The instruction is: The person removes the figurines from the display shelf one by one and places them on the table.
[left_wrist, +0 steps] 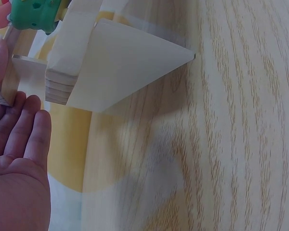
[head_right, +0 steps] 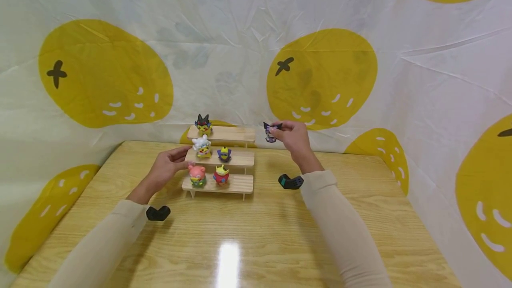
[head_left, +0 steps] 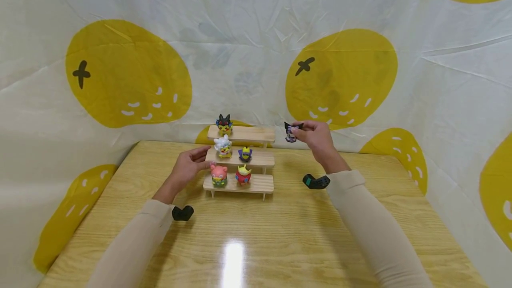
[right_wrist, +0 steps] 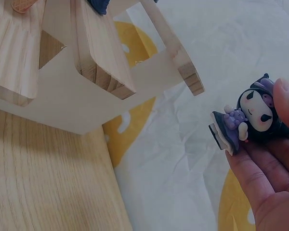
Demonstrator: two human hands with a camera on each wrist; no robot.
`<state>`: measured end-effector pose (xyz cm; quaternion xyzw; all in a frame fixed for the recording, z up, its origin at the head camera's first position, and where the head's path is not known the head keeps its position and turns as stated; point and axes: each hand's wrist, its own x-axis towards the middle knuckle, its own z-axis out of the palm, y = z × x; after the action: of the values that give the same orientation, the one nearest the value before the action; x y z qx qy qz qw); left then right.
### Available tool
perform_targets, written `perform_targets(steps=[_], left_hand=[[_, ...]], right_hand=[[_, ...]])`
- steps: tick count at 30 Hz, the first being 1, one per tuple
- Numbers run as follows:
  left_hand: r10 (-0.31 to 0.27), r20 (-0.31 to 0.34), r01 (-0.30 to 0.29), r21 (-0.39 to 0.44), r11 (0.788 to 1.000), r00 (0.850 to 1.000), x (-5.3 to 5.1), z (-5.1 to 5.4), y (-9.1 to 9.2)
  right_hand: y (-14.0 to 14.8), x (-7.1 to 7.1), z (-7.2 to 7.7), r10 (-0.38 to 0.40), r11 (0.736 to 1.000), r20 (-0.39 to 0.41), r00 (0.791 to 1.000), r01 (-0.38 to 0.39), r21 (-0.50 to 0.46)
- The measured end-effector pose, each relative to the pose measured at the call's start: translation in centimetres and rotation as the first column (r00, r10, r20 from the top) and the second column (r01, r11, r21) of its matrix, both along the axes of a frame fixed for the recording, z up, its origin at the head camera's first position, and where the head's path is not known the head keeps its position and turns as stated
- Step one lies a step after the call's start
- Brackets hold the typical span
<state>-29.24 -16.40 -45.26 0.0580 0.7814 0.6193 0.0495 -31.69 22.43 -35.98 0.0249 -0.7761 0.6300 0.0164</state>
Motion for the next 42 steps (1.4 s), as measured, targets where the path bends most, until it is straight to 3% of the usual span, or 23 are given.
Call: perform_targets(steps=[42], left_hand=[[-0.007, -0.002, 0.007, -0.026, 1.000, 1.000, 0.2, 0.1, -0.2]], right_hand=[[2.9, 0.7, -1.3, -0.039, 0.995, 0.041, 0.998, 0.035, 0.094]])
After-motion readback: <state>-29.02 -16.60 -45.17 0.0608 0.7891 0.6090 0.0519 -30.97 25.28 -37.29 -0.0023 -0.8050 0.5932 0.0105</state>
